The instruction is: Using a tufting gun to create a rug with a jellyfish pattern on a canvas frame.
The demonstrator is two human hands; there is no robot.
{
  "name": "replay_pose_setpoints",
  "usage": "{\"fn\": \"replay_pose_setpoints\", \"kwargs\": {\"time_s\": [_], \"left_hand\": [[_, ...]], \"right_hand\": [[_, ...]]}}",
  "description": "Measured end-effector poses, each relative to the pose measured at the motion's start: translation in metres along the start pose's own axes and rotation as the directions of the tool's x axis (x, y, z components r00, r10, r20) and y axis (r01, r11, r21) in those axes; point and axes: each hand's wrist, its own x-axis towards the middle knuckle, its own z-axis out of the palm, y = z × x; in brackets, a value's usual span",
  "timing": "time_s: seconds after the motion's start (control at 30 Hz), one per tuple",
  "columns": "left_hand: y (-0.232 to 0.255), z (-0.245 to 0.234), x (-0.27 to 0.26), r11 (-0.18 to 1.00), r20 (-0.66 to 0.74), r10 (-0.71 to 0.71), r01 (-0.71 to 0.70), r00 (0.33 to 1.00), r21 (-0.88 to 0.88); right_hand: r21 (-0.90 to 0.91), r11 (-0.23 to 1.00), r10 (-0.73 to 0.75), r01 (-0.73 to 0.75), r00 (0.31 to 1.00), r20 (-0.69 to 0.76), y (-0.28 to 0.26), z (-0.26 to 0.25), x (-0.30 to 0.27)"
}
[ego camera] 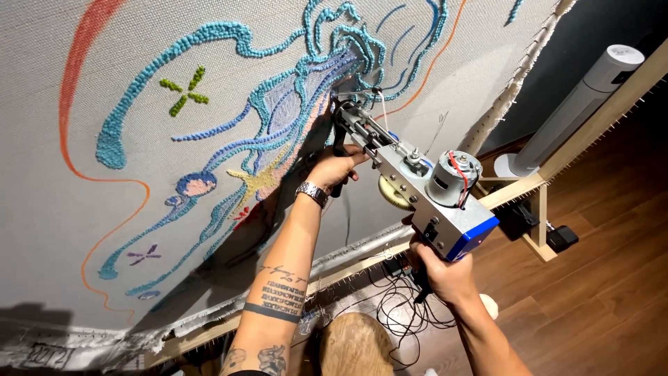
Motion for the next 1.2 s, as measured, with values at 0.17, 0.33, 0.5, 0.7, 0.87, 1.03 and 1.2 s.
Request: {"fn": "replay_pose_setpoints", "kwargs": {"time_s": [0.17, 0.33, 0.5, 0.7, 0.87, 1.03, 1.2], "left_hand": [[-0.043, 0.014, 0.023, 0.994, 0.107, 0.012, 0.000, 0.994, -0.112], [-0.028, 0.038, -0.006, 0.973, 0.223, 0.051, 0.003, 0.973, -0.232], [-0.005, 0.057, -0.044, 0.954, 0.296, 0.126, -0.034, 0.947, -0.298], [0.023, 0.068, -0.077, 0.964, 0.347, 0.145, -0.053, 0.927, -0.260], [0.030, 0.074, -0.069, 0.966, 0.344, 0.187, -0.108, 0.920, -0.236], [0.048, 0.073, -0.078, 0.973, 0.350, 0.201, -0.144, 0.915, -0.182], [0.036, 0.062, -0.084, 0.970, 0.310, 0.141, -0.194, 0.940, 0.148]], "right_hand": [[0.096, 0.990, 0.099, -0.104, 0.994, 0.052, -0.038, -0.009, 0.001], [0.105, 0.975, 0.192, -0.197, 0.980, 0.056, -0.047, -0.043, -0.002], [0.135, 0.954, 0.264, -0.266, 0.964, 0.031, -0.054, -0.070, -0.010], [0.267, 0.940, 0.200, -0.212, 0.977, 0.072, -0.054, -0.084, -0.010], [0.343, 0.926, 0.119, -0.156, 0.985, 0.125, -0.073, -0.090, -0.012], [0.309, 0.943, 0.103, -0.127, 0.990, 0.092, -0.077, -0.093, -0.016], [0.330, 0.941, 0.032, -0.078, 0.989, 0.141, -0.092, -0.091, -0.016]]}}
